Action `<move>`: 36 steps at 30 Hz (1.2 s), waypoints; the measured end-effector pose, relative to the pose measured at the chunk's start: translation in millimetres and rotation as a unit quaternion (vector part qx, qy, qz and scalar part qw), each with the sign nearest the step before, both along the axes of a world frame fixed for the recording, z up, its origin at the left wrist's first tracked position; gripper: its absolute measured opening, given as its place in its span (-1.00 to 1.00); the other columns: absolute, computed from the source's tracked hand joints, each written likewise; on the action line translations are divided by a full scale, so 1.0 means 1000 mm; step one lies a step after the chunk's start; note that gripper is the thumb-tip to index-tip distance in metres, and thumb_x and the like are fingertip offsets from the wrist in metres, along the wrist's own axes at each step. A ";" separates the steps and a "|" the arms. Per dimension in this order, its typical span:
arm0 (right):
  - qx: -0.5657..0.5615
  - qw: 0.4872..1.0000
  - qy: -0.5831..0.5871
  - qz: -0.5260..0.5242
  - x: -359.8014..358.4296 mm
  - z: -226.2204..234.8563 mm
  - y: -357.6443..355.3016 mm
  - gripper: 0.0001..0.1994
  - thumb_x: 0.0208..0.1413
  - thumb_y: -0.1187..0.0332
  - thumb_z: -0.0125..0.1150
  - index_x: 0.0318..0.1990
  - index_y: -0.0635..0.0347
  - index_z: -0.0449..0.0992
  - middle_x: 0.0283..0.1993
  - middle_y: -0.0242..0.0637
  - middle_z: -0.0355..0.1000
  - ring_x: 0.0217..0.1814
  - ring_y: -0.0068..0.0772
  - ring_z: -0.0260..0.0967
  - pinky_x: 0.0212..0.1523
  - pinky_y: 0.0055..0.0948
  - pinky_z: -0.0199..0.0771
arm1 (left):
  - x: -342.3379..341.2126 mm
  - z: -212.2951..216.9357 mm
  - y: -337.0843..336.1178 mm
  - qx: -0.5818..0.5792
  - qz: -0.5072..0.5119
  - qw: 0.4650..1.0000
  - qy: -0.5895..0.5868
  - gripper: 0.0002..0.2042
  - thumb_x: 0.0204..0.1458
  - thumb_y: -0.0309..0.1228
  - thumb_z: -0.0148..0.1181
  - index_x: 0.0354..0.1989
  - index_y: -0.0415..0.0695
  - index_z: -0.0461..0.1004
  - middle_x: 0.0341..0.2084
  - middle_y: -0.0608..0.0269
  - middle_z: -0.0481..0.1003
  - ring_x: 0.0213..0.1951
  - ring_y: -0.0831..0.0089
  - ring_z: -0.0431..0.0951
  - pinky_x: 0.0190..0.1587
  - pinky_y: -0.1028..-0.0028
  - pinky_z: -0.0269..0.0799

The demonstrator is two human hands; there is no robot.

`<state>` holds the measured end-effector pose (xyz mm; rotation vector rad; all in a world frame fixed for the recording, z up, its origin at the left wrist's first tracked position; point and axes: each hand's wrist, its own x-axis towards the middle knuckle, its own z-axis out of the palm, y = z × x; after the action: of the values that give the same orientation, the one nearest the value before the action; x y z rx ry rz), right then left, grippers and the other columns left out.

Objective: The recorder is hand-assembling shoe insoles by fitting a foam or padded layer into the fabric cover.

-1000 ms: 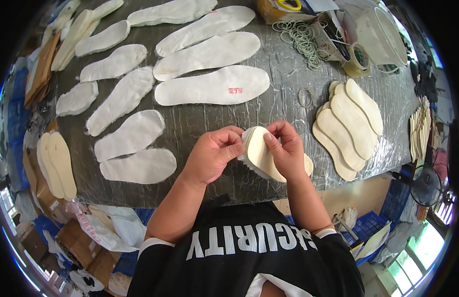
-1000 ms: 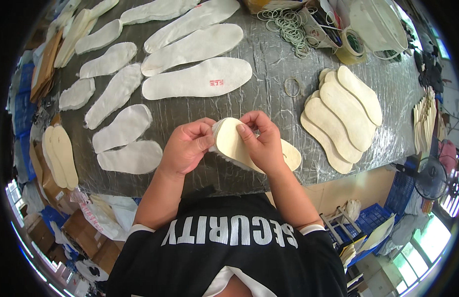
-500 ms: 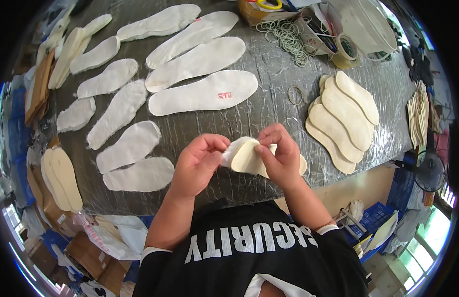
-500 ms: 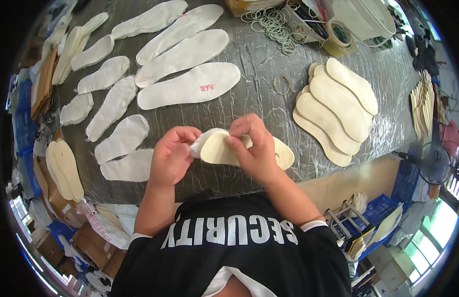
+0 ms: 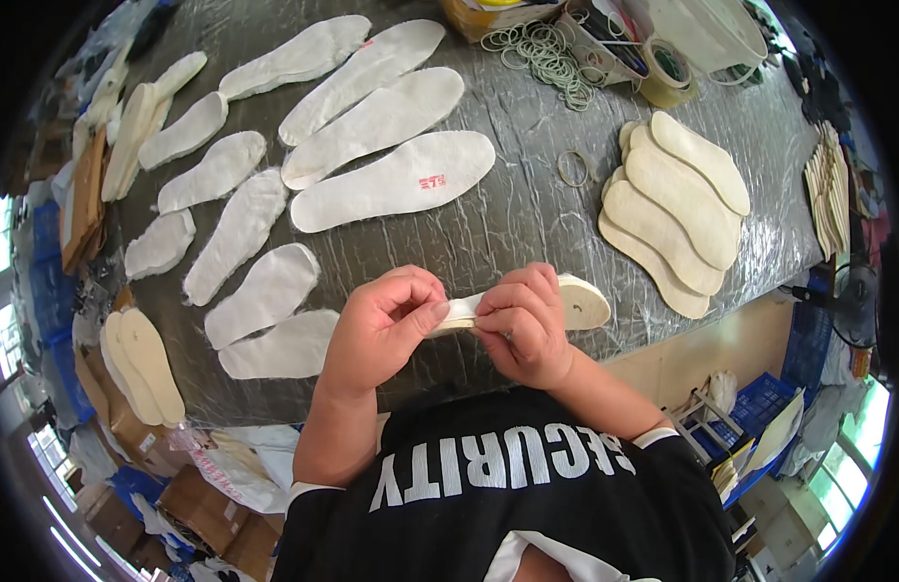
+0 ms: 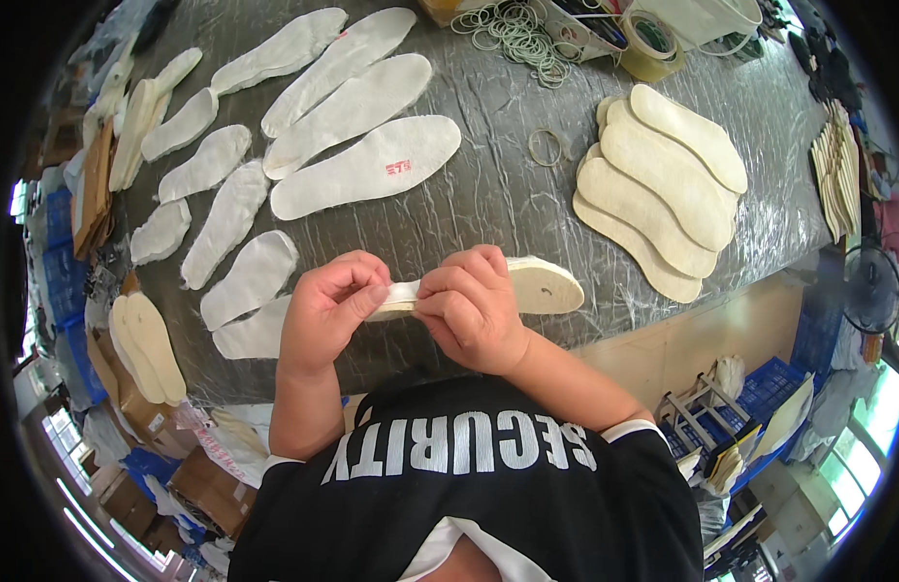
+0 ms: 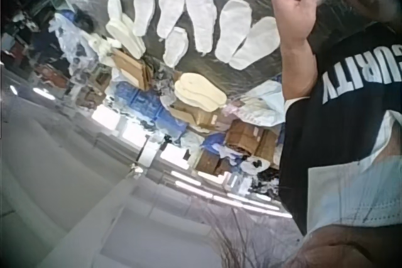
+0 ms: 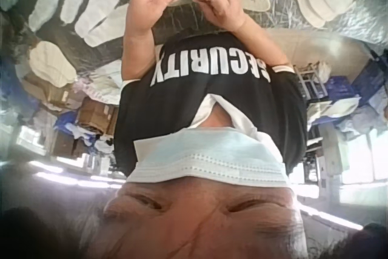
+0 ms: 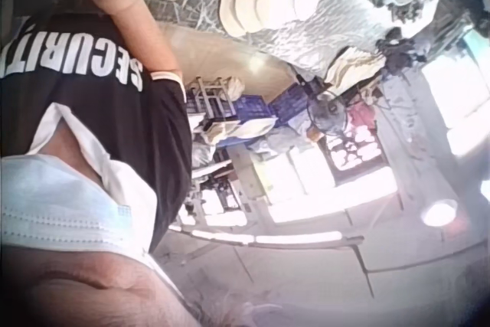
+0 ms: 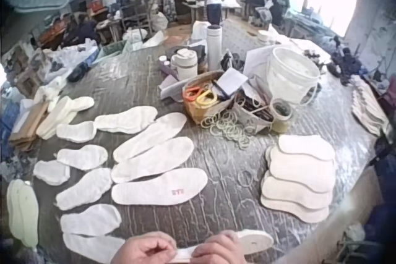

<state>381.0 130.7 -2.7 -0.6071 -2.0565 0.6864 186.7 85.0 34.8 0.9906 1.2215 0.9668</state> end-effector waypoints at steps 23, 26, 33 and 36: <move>-0.165 0.964 -0.207 0.020 0.035 -0.008 0.019 -0.64 -0.31 0.14 0.45 -0.30 0.04 0.54 -0.32 -0.44 0.48 -0.17 -0.36 0.41 -0.01 -0.25 0.22 | -0.001 -0.029 -0.035 0.128 0.040 0.988 0.076 -0.82 -0.07 -0.75 0.15 -0.31 -0.25 0.39 -0.27 0.18 0.40 -0.26 0.49 0.38 -0.21 0.57 0.32; -0.171 0.967 -0.187 0.028 0.035 -0.007 0.015 -0.70 -0.26 0.15 0.42 -0.37 0.04 0.55 -0.37 -0.45 0.48 -0.20 -0.35 0.41 -0.07 -0.28 0.22 | -0.002 -0.032 -0.036 0.141 0.060 0.987 0.054 -0.79 -0.05 -0.76 0.15 -0.25 -0.25 0.40 -0.29 0.24 0.39 -0.27 0.54 0.36 -0.21 0.62 0.29; -0.164 0.969 -0.181 0.032 0.031 -0.006 0.010 -0.77 -0.21 0.16 0.38 -0.42 0.03 0.56 -0.44 -0.45 0.46 -0.28 -0.36 0.41 -0.13 -0.30 0.22 | 0.004 0.000 -0.019 0.198 -0.028 0.919 0.340 -0.69 -0.19 -0.50 0.33 -0.19 -0.17 0.49 -0.23 0.20 0.43 -0.17 0.34 0.41 -0.10 0.39 0.28; -0.154 0.968 -0.194 0.042 0.030 -0.004 0.007 -0.77 -0.21 0.16 0.38 -0.43 0.04 0.56 -0.46 -0.45 0.45 -0.32 -0.36 0.41 -0.14 -0.31 0.22 | 0.015 0.015 -0.011 0.260 -0.104 0.833 0.477 -0.61 -0.30 -0.29 0.38 -0.22 -0.10 0.52 -0.24 0.26 0.48 -0.13 0.21 0.42 -0.03 0.23 0.18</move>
<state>411.5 138.1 -6.4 -0.8930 -2.3653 1.0124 201.9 74.1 49.4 2.1657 1.6213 0.6158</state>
